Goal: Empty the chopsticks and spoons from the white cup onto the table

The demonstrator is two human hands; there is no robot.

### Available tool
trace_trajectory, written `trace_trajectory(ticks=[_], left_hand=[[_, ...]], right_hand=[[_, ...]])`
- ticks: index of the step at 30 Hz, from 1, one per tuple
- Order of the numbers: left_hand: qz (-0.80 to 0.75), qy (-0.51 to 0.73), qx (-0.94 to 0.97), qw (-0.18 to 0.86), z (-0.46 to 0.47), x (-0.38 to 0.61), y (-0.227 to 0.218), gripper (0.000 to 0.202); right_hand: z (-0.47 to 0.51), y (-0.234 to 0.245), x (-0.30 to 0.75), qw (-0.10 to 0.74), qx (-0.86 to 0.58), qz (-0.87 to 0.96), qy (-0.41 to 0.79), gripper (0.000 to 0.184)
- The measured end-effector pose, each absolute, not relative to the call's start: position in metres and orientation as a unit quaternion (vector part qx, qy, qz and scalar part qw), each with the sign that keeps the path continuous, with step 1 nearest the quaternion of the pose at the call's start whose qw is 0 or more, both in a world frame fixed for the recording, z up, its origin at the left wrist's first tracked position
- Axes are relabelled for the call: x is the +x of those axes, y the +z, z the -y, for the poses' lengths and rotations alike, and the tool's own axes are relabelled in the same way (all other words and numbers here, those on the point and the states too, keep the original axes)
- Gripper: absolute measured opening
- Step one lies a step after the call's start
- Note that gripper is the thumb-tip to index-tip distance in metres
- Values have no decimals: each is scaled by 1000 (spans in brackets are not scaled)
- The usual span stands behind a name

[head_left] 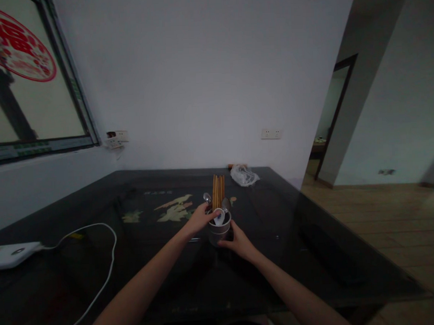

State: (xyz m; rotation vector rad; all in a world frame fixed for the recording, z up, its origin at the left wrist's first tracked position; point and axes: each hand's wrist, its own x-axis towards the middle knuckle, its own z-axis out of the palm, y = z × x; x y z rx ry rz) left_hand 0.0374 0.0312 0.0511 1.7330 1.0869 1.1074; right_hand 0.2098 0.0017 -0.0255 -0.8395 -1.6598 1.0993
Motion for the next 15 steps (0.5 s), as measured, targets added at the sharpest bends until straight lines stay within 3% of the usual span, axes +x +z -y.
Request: trace_trajectory(ticks=[15], left_hand=[[-447,467,707,287,-23,35,47,35]], right_hand=[[0,-23,210,472,-350,687,428,75]])
